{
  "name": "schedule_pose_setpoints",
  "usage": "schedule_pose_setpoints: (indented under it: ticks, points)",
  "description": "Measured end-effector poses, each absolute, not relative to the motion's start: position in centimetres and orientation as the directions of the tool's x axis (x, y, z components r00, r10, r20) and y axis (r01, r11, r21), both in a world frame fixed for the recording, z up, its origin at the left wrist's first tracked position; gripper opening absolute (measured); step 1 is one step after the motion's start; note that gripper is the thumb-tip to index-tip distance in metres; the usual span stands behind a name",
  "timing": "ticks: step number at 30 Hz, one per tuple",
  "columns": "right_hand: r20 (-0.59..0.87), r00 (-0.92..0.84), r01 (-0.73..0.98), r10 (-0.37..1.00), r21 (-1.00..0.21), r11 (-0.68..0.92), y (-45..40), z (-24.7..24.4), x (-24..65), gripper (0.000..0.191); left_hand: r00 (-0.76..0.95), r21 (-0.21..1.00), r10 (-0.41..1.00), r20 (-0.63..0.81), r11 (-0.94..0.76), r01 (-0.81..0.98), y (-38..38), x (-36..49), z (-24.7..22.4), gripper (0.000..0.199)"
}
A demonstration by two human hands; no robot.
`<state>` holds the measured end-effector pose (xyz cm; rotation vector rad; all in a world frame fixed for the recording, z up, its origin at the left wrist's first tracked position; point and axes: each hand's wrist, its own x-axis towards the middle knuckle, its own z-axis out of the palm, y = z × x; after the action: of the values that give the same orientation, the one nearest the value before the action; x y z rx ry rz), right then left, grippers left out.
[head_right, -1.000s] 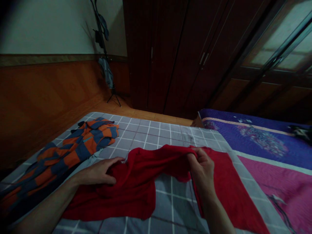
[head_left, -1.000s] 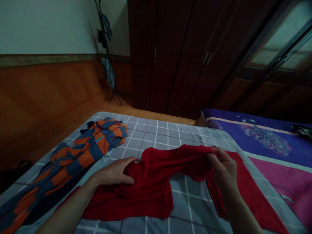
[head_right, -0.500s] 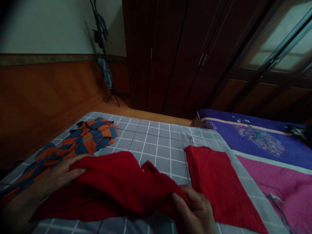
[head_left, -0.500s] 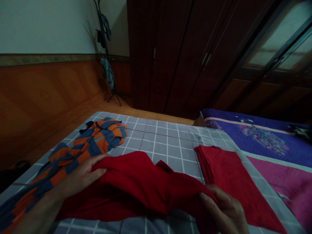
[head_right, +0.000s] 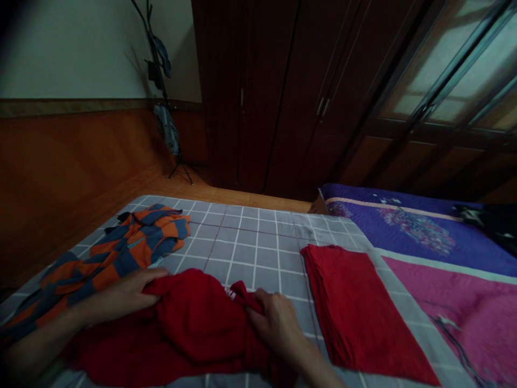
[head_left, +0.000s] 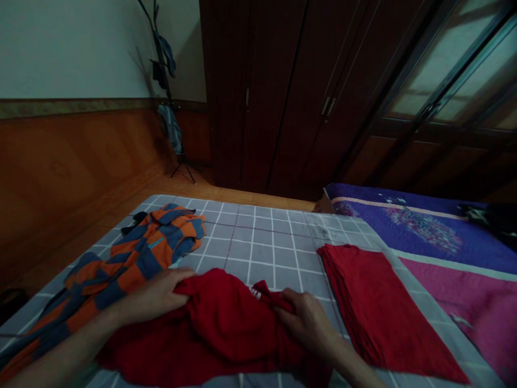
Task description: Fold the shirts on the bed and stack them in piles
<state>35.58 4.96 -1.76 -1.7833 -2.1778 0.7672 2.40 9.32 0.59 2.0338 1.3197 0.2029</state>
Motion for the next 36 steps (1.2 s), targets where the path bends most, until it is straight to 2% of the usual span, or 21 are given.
schedule_pose_setpoints:
  ticks: [3,5,6,8,11,14,16,20,23,25,27,30,33,36]
  points:
    - [0.092,-0.125,0.839,0.988,-0.522,0.155,9.2,1.9,37.7,0.030,0.410,0.679,0.912,-0.013,-0.293,0.674,15.4,3.4,3.7,0.021]
    - [0.305,-0.015,0.846,0.952,-0.503,0.175,12.2,5.4,39.0,0.034,0.342,0.681,0.925,0.166,-0.358,0.639,19.4,4.4,6.3,0.032]
    - [0.414,0.043,0.860,0.909,-0.479,0.178,13.4,7.3,39.4,0.035,0.326,0.657,0.903,0.280,-0.428,0.621,21.1,4.9,7.8,0.035]
    - [0.588,0.115,0.912,0.801,-0.382,0.149,15.0,10.9,40.0,0.037,0.314,0.524,0.792,0.523,-0.590,0.615,23.8,5.6,10.7,0.038]
    - [0.732,0.140,0.973,0.666,-0.227,0.045,15.4,13.9,40.4,0.044,0.294,0.410,0.664,0.688,-0.690,0.597,25.5,5.7,13.4,0.039]
    - [0.767,0.096,0.995,0.634,-0.097,-0.034,14.2,12.4,41.3,0.046,0.329,0.426,0.671,0.664,-0.702,0.571,24.6,4.9,12.3,0.032]
    - [0.739,0.012,1.000,0.673,0.000,-0.017,12.9,9.3,42.3,0.045,0.432,0.447,0.699,0.570,-0.705,0.550,22.9,4.2,9.4,0.027]
    - [0.629,-0.232,0.972,0.742,0.122,0.201,9.7,2.4,44.2,0.040,0.585,0.480,0.734,0.346,-0.674,0.562,18.6,2.7,1.5,0.032]
    - [0.607,-0.390,0.910,0.692,0.139,0.391,7.2,-0.7,44.9,0.033,0.623,0.490,0.756,0.203,-0.629,0.603,16.0,1.4,-2.7,0.041]
    - [0.613,-0.457,0.867,0.645,0.146,0.476,6.1,-1.5,45.2,0.030,0.604,0.482,0.775,0.186,-0.608,0.631,15.0,0.7,-3.8,0.042]
    - [0.623,-0.479,0.852,0.618,0.160,0.499,5.7,-1.7,45.5,0.028,0.571,0.465,0.791,0.222,-0.600,0.651,14.9,0.4,-3.3,0.037]
    - [0.660,-0.455,0.878,0.598,0.220,0.425,7.0,-0.7,46.4,0.027,0.522,0.418,0.783,0.339,-0.622,0.662,16.5,1.0,-0.3,0.028]
    - [0.696,-0.320,0.947,0.642,0.232,0.221,10.8,2.2,47.2,0.040,0.446,0.371,0.780,0.440,-0.610,0.701,20.3,2.7,4.3,0.020]
    - [0.688,-0.083,0.987,0.721,0.155,-0.034,15.4,7.2,47.2,0.049,0.354,0.365,0.794,0.494,-0.559,0.744,25.1,5.0,9.4,0.018]
